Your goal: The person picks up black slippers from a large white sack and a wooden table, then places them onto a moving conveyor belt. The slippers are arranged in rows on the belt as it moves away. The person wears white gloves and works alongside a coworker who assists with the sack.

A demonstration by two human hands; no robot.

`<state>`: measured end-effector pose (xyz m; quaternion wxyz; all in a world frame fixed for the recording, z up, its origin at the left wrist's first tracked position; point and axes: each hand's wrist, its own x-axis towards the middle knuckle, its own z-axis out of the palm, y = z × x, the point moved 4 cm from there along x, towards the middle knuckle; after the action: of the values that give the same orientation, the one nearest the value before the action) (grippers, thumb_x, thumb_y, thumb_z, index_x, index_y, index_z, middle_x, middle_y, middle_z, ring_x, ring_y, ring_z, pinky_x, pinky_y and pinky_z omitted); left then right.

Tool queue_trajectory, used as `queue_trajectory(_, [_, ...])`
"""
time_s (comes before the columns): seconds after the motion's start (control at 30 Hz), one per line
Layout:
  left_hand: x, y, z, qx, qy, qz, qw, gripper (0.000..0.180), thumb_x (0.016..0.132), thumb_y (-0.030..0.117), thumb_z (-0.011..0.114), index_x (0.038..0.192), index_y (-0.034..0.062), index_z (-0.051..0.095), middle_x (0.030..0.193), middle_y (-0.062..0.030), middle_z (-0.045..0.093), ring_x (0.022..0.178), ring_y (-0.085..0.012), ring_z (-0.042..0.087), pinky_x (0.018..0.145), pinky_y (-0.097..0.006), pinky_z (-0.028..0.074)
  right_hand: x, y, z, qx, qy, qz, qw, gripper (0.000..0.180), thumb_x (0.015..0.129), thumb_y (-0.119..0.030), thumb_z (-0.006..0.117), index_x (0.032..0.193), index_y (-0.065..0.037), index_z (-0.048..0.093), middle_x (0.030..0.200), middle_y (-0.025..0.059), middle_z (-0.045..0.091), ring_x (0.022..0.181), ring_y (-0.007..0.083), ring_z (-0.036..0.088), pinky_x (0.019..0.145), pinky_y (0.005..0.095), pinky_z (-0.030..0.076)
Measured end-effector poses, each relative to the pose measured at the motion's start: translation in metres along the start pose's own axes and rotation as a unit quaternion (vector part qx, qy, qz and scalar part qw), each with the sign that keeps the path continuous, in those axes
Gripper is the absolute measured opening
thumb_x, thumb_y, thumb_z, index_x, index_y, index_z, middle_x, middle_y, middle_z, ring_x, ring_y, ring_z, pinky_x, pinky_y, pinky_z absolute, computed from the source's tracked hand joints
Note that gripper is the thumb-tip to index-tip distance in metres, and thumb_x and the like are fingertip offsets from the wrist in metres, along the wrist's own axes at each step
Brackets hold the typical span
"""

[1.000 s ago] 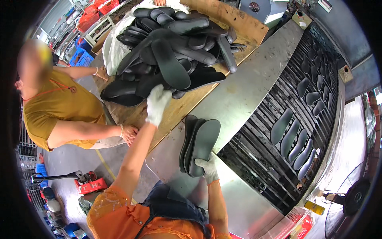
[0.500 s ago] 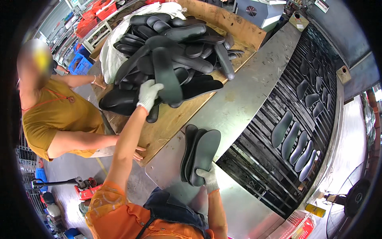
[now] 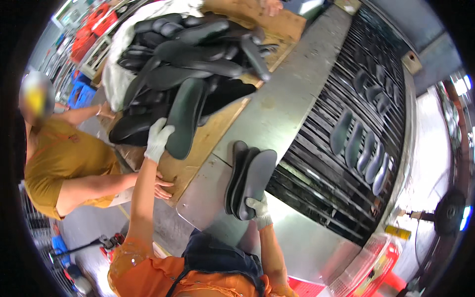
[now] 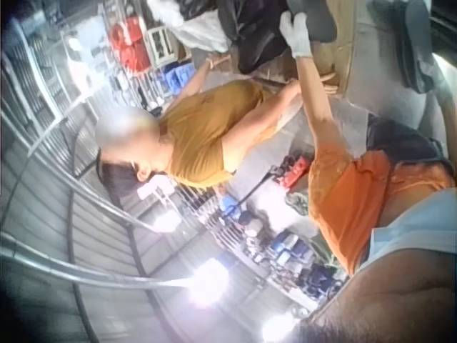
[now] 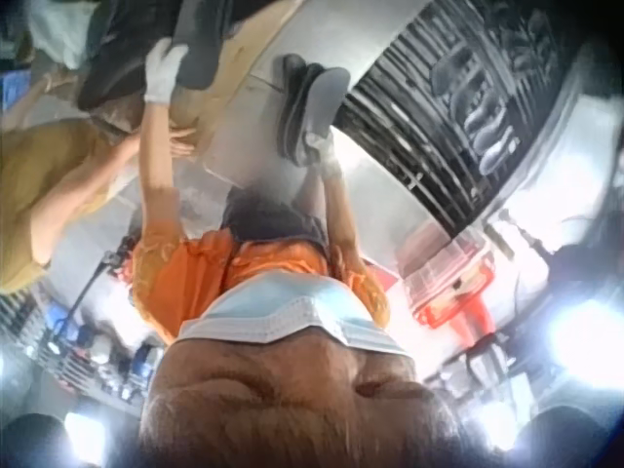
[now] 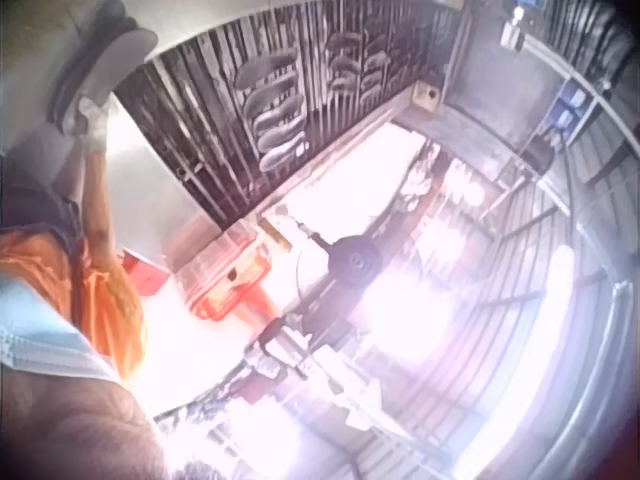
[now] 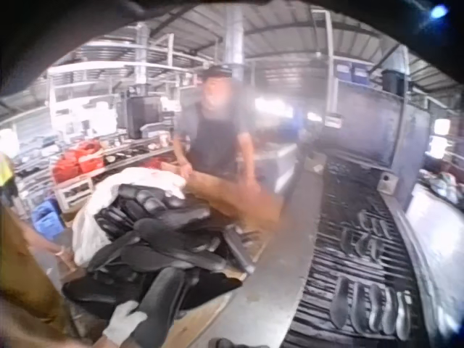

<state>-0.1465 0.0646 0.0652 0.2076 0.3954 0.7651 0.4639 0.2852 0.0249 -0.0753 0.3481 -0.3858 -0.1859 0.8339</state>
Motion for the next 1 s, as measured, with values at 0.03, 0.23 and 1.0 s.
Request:
queue_trajectory(0.03, [-0.012,-0.007,0.014,-0.042,-0.034,-0.037,0.998,0.025,0.084,0.018,0.066,0.096,-0.0036,0.064,0.079,-0.0080,0.064,0.076,-0.0144,0.057,0.069,-0.033,0.047,0.000,-0.002,-0.008,-0.019,-0.004,-0.024,1.000,0.069,0.071,-0.010,0.088,0.133,-0.002,0.058,0.118,0.0082,0.069,0.105,0.0228,0.069,0.094,0.0381,0.056])
queue_trajectory(0.23, [-0.128,0.001,0.095,-0.134,-0.123,-0.076,0.980,0.020,0.085,0.010,0.064,0.099,-0.0036,0.067,0.085,-0.0038,0.066,0.079,-0.0121,0.058,0.071,-0.030,0.049,-0.021,-0.026,-0.026,0.023,0.036,-0.047,0.998,0.073,0.070,0.000,0.086,0.136,-0.005,0.055,0.118,0.0045,0.067,0.103,0.0187,0.065,0.092,0.0354,0.054])
queue_trajectory(1.0, [-0.257,0.100,0.524,-0.199,-0.356,-0.098,0.908,0.032,0.088,0.017,0.068,0.110,-0.0043,0.064,0.098,-0.0097,0.071,0.087,-0.0150,0.063,0.081,-0.031,0.051,-0.131,-0.253,-0.305,-0.063,0.340,-0.182,0.921,0.045,0.080,0.006,0.070,0.124,0.003,0.061,0.108,0.0122,0.071,0.094,0.0213,0.069,0.088,0.0354,0.057])
